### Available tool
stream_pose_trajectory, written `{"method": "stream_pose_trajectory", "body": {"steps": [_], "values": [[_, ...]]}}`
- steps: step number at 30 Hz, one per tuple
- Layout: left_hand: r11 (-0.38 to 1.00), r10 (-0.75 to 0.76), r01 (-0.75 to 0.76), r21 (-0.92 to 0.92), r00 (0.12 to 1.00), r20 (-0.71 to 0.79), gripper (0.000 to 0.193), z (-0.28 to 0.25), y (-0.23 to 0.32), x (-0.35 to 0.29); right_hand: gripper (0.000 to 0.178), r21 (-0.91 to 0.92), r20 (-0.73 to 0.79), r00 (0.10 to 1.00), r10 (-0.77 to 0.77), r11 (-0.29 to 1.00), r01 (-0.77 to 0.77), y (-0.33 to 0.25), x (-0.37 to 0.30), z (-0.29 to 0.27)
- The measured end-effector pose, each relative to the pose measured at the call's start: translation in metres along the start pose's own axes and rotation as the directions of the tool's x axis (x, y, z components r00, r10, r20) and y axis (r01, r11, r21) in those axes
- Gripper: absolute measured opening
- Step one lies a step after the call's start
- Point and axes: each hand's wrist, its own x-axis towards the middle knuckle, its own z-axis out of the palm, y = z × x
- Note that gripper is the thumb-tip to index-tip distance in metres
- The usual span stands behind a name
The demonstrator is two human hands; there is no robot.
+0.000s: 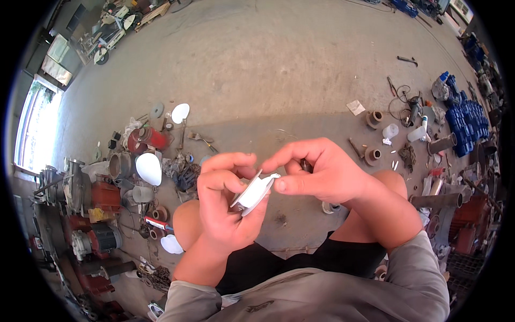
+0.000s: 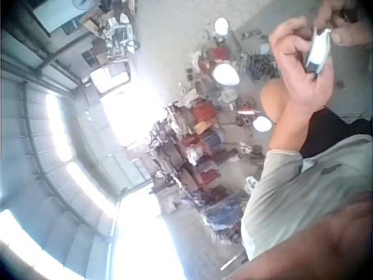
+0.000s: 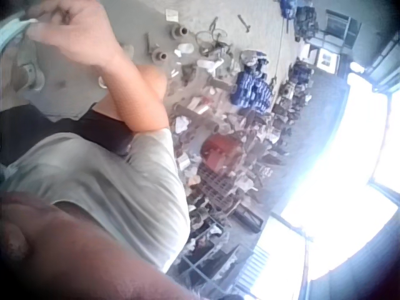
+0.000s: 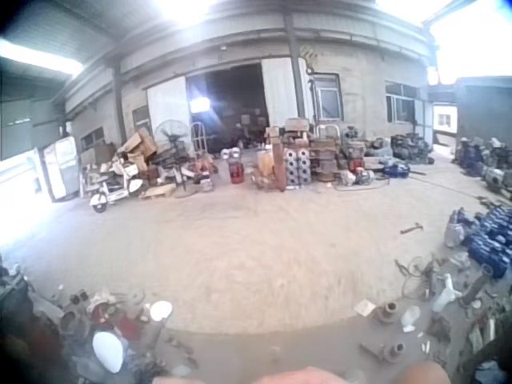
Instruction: The person retrieves a white plastic spool from a shelf in a cluttered workshop. They remove a small white plastic ring from the spool and then proceed to a metal pump assembly on the floor. The person inserts the white ring into a bolt hole on the pump's flange.
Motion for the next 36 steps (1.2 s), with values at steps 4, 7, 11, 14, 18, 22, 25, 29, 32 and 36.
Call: {"method": "stream_pose_trajectory", "body": {"steps": [4,7,11,14,18,22,25,29,32,36], "values": [[0.99,-0.106,0.112,-0.089,0.991,0.076,0.04,-0.002,0.003,-0.003,0.015,-0.104,-0.013,0.995,-0.095,0.99,0.093,-0.001,-0.002,-0.008],[0.952,-0.17,0.2,-0.232,0.975,0.142,0.041,0.004,-0.007,-0.008,0.01,-0.192,-0.007,0.991,-0.133,0.973,0.129,-0.012,-0.005,-0.012],[0.886,-0.206,0.278,-0.37,0.953,0.222,0.046,0.007,-0.004,-0.009,0.011,-0.508,0.062,0.951,-0.303,0.811,0.292,-0.025,-0.007,-0.018],[0.705,-0.408,0.501,-0.502,0.865,0.291,0.051,0.01,0.014,-0.002,0.015,-0.791,0.253,0.788,-0.562,0.349,0.503,-0.027,-0.001,-0.025],[0.531,-0.37,0.582,-0.616,0.813,0.45,0.049,0.0,0.01,-0.001,0.026,-0.856,0.394,0.614,-0.684,-0.029,0.517,-0.027,0.0,-0.027],[0.324,-0.367,0.594,-0.736,0.796,0.481,0.048,0.002,0.003,-0.004,0.025,-0.869,0.419,0.598,-0.683,-0.112,0.482,-0.027,-0.002,-0.02],[0.241,-0.461,0.672,-0.7,0.714,0.527,0.05,0.0,0.003,-0.003,0.024,-0.874,0.43,0.595,-0.679,-0.146,0.464,-0.025,-0.001,-0.021],[0.243,-0.503,0.706,-0.666,0.678,0.535,0.046,-0.003,0.005,-0.004,0.019,-0.905,0.338,0.615,-0.712,-0.066,0.42,-0.017,0.006,-0.023],[0.331,-0.522,0.677,-0.657,0.712,0.47,0.041,-0.003,0.007,-0.002,0.012,-0.852,-0.157,0.827,-0.539,0.497,0.162,-0.013,0.002,-0.016],[0.465,-0.567,0.645,-0.606,0.743,0.356,0.034,-0.001,0.006,-0.001,0.031,-0.287,-0.264,0.958,0.111,0.939,-0.188,-0.011,0.001,-0.017]]}}
